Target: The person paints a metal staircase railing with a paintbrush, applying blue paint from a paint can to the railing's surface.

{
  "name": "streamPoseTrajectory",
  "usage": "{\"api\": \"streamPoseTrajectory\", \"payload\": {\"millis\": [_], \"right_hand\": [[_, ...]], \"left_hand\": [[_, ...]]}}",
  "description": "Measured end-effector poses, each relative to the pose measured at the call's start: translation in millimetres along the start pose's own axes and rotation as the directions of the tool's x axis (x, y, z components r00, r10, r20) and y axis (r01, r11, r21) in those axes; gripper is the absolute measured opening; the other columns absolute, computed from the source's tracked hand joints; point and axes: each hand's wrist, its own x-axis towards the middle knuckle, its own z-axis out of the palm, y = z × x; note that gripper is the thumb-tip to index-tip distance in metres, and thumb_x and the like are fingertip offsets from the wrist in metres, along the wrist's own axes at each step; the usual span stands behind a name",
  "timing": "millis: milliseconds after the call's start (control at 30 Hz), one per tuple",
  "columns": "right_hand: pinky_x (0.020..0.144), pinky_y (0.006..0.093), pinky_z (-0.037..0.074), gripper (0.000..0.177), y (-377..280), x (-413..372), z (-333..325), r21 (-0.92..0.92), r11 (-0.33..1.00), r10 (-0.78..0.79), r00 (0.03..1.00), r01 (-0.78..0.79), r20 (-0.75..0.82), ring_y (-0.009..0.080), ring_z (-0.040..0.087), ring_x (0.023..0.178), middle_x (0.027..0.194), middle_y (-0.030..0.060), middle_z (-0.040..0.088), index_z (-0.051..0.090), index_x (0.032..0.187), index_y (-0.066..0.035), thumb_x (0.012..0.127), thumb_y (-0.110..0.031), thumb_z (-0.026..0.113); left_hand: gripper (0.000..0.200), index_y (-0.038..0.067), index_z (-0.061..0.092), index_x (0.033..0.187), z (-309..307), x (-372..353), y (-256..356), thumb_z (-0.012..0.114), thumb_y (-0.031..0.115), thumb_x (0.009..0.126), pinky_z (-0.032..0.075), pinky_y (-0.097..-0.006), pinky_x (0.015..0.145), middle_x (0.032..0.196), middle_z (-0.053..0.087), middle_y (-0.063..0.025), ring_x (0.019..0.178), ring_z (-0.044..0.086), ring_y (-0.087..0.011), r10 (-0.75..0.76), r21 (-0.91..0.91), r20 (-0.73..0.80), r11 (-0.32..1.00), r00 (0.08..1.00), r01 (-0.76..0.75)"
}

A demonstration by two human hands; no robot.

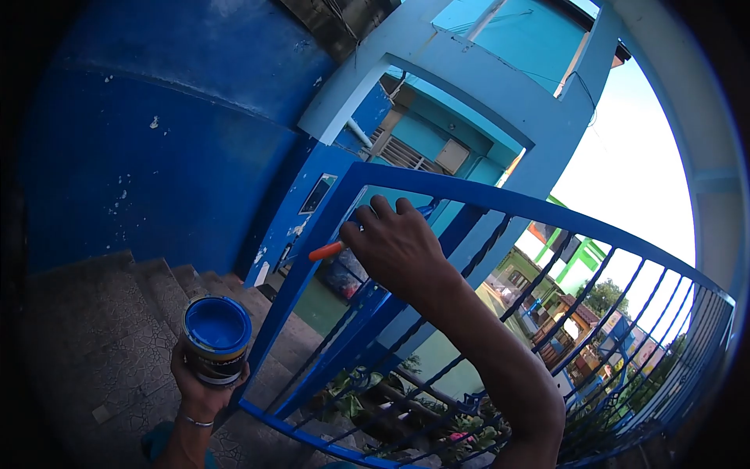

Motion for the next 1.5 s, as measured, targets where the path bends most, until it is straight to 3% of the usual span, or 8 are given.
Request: {"api": "streamPoseTrajectory", "payload": {"millis": [300, 433, 533, 767, 967, 1200, 1300, 1500], "right_hand": [[0.073, 0.0343, 0.051, 0.019, -53, -17, 4, 0.187, 0.979, -0.097, 0.994, 0.087, 0.045, 0.0185, 0.064, 0.096, 0.096, 0.0054, 0.066, 0.064, 0.111, -0.009, 0.098, -0.021, 0.071], [0.067, 0.0332, 0.048, 0.014, -29, 3, 10, 0.032, 0.996, -0.068, 0.968, 0.078, -0.242, 0.0175, 0.064, 0.087, 0.086, 0.0027, 0.065, 0.064, 0.095, -0.011, 0.095, -0.022, 0.072], [0.073, 0.0347, 0.048, 0.018, -25, 4, 23, -0.022, 0.999, 0.025, 0.999, -0.025, 0.034, 0.0183, 0.063, 0.092, 0.095, 0.0035, 0.067, 0.068, 0.109, -0.012, 0.098, -0.024, 0.072], [0.065, 0.036, 0.055, 0.017, -83, -37, 16, 0.279, 0.957, -0.089, 0.996, 0.08, 0.02, 0.0196, 0.064, 0.09, 0.088, 0.0073, 0.064, 0.065, 0.104, -0.006, 0.094, -0.018, 0.071], [0.066, 0.0346, 0.054, 0.015, -32, -8, 9, 0.143, 0.989, 0.075, 0.948, -0.032, -0.31, 0.0194, 0.064, 0.087, 0.09, 0.0069, 0.065, 0.064, 0.105, -0.006, 0.096, -0.017, 0.07], [0.063, 0.0344, 0.055, 0.015, -93, -45, 34, 0.129, 0.99, -0.033, 0.99, 0.051, -0.139, 0.022, 0.066, 0.091, 0.089, 0.0087, 0.065, 0.065, 0.099, -0.004, 0.091, -0.013, 0.073], [0.066, 0.0372, 0.058, 0.023, -91, -54, 24, 0.374, 0.927, 0.049, 0.983, 0.022, -0.178, 0.0246, 0.067, 0.095, 0.099, 0.0105, 0.067, 0.065, 0.105, -0.002, 0.085, -0.011, 0.074], [0.089, 0.0434, 0.059, 0.036, -75, -70, 46, 0.332, 0.939, 0.22, 0.896, -0.088, -0.385, 0.0318, 0.067, 0.107, 0.116, 0.0151, 0.068, 0.067, 0.111, -0.005, 0.076, -0.01, 0.076]], "left_hand": [[0.073, 0.019, 0.057, 0.146, -17, 8, 3, 0.049, 0.071, 0.095, 0.059, -0.0569, 0.087, 0.132, 0.066, -0.016, 0.119, 0.068, -0.0333, 0.009, 0.012, 0.117, 1.0, 0.993, -0.011], [0.072, 0.018, 0.058, 0.146, -14, 8, 2, 0.047, 0.069, 0.096, 0.064, -0.0564, 0.083, 0.131, 0.068, -0.0166, 0.114, 0.072, -0.0342, 0.022, -0.015, 0.107, 1.0, 0.994, -0.02], [0.072, 0.018, 0.058, 0.147, -11, 5, 2, 0.046, 0.069, 0.097, 0.066, -0.0556, 0.083, 0.131, 0.069, -0.0161, 0.112, 0.074, -0.0343, 0.033, -0.025, 0.056, 0.999, 0.998, -0.032], [0.073, 0.018, 0.058, 0.147, -13, 8, 6, 0.046, 0.07, 0.097, 0.067, -0.0546, 0.081, 0.129, 0.07, -0.0164, 0.109, 0.075, -0.0344, 0.05, 0.004, 0.115, 0.999, 0.992, -0.051], [0.072, 0.015, 0.058, 0.146, -9, 6, 6, 0.043, 0.067, 0.099, 0.068, -0.055, 0.078, 0.127, 0.071, -0.0189, 0.107, 0.076, -0.0363, 0.07, 0.009, 0.105, 0.997, 0.992, -0.071], [0.072, 0.013, 0.058, 0.145, -3, 3, 5, 0.044, 0.068, 0.099, 0.066, -0.0557, 0.077, 0.124, 0.071, -0.0188, 0.105, 0.075, -0.0359, 0.047, -0.016, 0.076, 0.999, 0.996, -0.046], [0.072, 0.017, 0.056, 0.145, -20, 12, 6, 0.048, 0.07, 0.096, 0.061, -0.0589, 0.086, 0.13, 0.067, -0.0175, 0.116, 0.07, -0.0343, 0.034, 0.015, 0.177, 0.999, 0.984, -0.038], [0.072, 0.018, 0.056, 0.146, -19, 10, 7, 0.049, 0.07, 0.096, 0.062, -0.06, 0.086, 0.131, 0.067, -0.0176, 0.117, 0.07, -0.035, 0.031, 0.01, 0.16, 0.999, 0.987, -0.033]]}}
